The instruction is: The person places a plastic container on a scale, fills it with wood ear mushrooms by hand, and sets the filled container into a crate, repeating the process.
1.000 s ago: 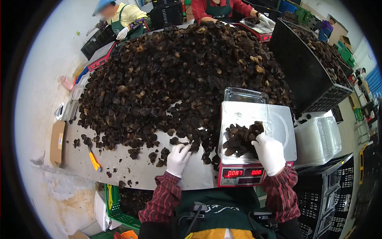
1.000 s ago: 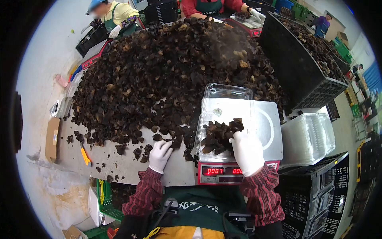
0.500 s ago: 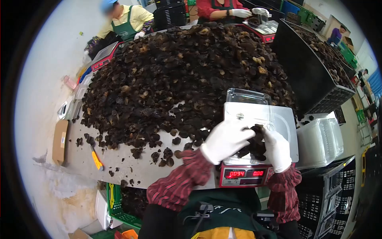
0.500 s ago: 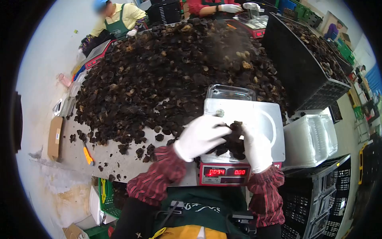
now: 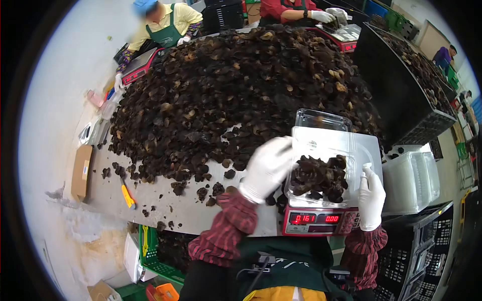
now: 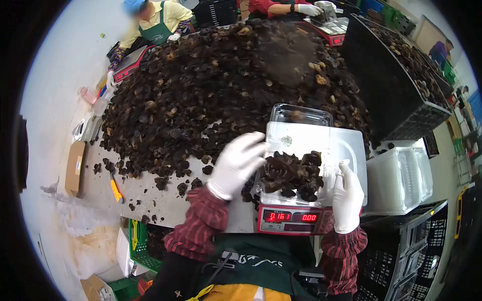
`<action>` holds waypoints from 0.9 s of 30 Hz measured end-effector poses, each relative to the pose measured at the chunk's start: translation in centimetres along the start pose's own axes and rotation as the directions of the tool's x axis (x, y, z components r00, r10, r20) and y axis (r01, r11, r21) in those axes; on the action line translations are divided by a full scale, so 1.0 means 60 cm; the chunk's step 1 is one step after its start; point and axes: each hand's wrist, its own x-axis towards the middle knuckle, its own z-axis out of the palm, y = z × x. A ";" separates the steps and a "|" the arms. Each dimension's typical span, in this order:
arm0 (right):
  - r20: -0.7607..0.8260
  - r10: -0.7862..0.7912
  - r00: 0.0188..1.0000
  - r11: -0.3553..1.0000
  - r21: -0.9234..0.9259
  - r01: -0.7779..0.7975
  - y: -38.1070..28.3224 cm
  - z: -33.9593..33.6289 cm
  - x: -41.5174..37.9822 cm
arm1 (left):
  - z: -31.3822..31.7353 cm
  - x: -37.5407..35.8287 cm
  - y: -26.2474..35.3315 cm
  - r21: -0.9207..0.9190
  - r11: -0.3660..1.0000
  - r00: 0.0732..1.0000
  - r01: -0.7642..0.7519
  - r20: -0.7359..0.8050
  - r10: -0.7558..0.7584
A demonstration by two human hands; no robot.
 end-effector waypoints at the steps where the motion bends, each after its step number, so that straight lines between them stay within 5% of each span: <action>1: -0.025 0.017 1.000 1.000 -0.012 -0.017 0.012 -0.010 -0.001 | 0.002 -0.045 -0.084 0.313 0.936 0.983 0.160 0.032 -0.178; 4: -0.054 -0.143 0.988 0.988 -0.074 0.139 0.047 -0.010 0.011 | 0.010 -0.123 -0.144 0.570 0.778 0.853 0.266 0.237 -0.466; 7: -0.006 -0.198 0.980 0.979 -0.051 0.198 0.024 -0.010 0.051 | 0.016 -0.154 -0.163 0.401 0.889 0.951 0.222 0.114 -0.289; 9: 0.079 -0.051 0.996 0.999 0.019 0.050 -0.021 -0.008 0.081 | 0.017 -0.176 -0.178 0.362 0.911 0.975 0.196 0.030 -0.222; 15: 0.383 -0.461 0.801 0.860 -0.030 0.509 -0.041 0.083 0.200 | -0.011 -0.174 -0.160 0.313 0.891 0.944 0.329 -0.086 -0.319; 19: 0.485 -0.518 0.704 0.800 -0.018 0.600 -0.047 0.158 0.249 | -0.018 -0.141 -0.135 0.325 0.881 0.939 0.344 -0.139 -0.315; 23: 0.574 -0.519 0.633 0.690 -0.156 0.707 -0.048 0.219 0.273 | -0.017 -0.133 -0.144 0.333 0.859 0.916 0.388 -0.035 -0.400; 27: 0.575 -0.567 0.589 0.638 -0.145 0.756 -0.037 0.224 0.278 | -0.003 -0.144 -0.165 0.393 0.839 0.825 0.376 0.270 -0.496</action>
